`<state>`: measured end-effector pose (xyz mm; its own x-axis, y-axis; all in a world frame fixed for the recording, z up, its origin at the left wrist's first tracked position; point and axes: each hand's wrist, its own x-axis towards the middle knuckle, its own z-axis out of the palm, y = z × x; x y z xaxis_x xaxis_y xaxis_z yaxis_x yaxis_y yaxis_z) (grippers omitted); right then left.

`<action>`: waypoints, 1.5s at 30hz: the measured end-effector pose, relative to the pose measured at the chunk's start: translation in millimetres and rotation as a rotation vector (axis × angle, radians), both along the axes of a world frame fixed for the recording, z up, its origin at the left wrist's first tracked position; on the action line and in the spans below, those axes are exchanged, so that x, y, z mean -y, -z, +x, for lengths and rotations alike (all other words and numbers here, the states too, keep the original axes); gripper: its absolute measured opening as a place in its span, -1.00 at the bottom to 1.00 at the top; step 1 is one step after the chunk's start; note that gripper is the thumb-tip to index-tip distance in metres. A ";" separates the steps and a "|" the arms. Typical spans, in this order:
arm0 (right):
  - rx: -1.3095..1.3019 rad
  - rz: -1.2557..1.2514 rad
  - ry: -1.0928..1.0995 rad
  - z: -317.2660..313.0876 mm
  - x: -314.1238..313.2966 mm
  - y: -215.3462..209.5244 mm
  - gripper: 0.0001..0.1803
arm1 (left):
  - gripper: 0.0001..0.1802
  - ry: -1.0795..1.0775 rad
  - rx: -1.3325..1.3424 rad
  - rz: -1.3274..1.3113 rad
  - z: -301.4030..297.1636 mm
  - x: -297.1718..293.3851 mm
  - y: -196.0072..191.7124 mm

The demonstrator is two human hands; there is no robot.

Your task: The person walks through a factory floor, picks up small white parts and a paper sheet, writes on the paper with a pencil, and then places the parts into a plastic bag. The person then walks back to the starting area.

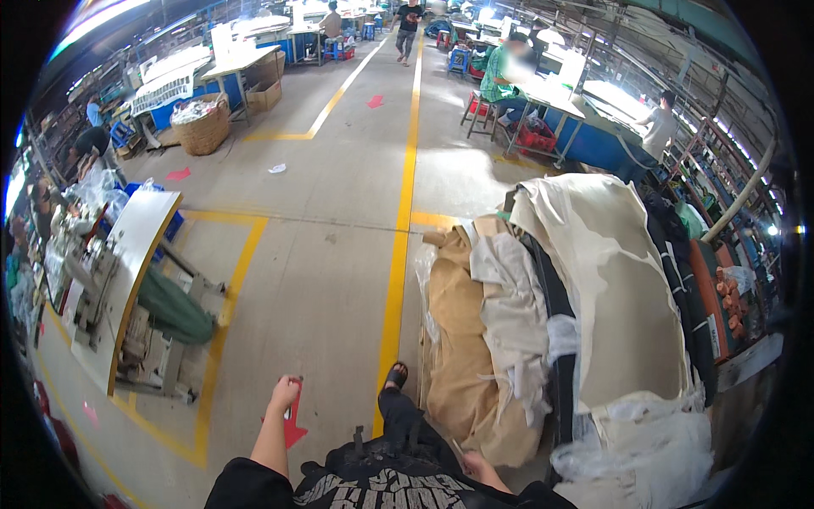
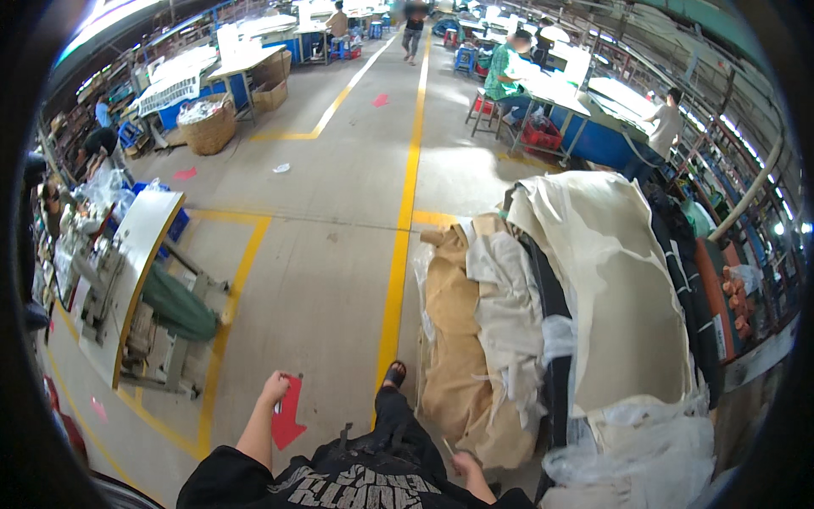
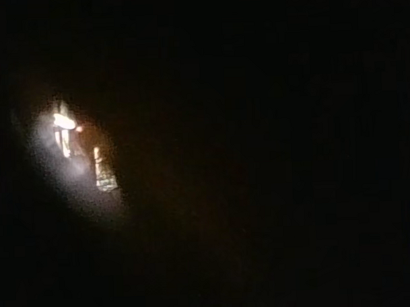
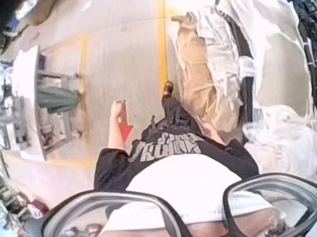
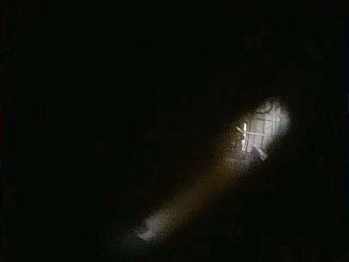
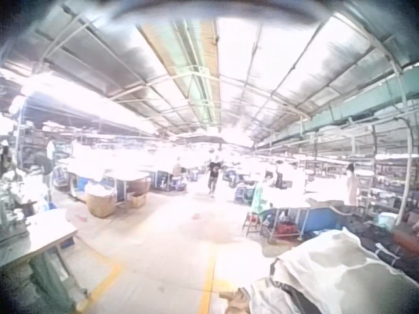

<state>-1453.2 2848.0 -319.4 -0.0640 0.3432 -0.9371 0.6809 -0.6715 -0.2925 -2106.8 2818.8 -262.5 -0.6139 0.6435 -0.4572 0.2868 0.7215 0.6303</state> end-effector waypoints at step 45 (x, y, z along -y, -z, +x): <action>0.062 0.240 0.146 -443.0 -1571.8 -30.0 -0.59 | -0.60 0.098 0.416 -0.258 -352.0 -1492.4 -39.3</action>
<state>-1896.2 4419.9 -289.4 0.0571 0.5571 -0.8285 0.6038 -0.6801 -0.4157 -2458.8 4311.3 -223.2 -0.2880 0.5225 -0.8025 0.1238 0.8513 0.5099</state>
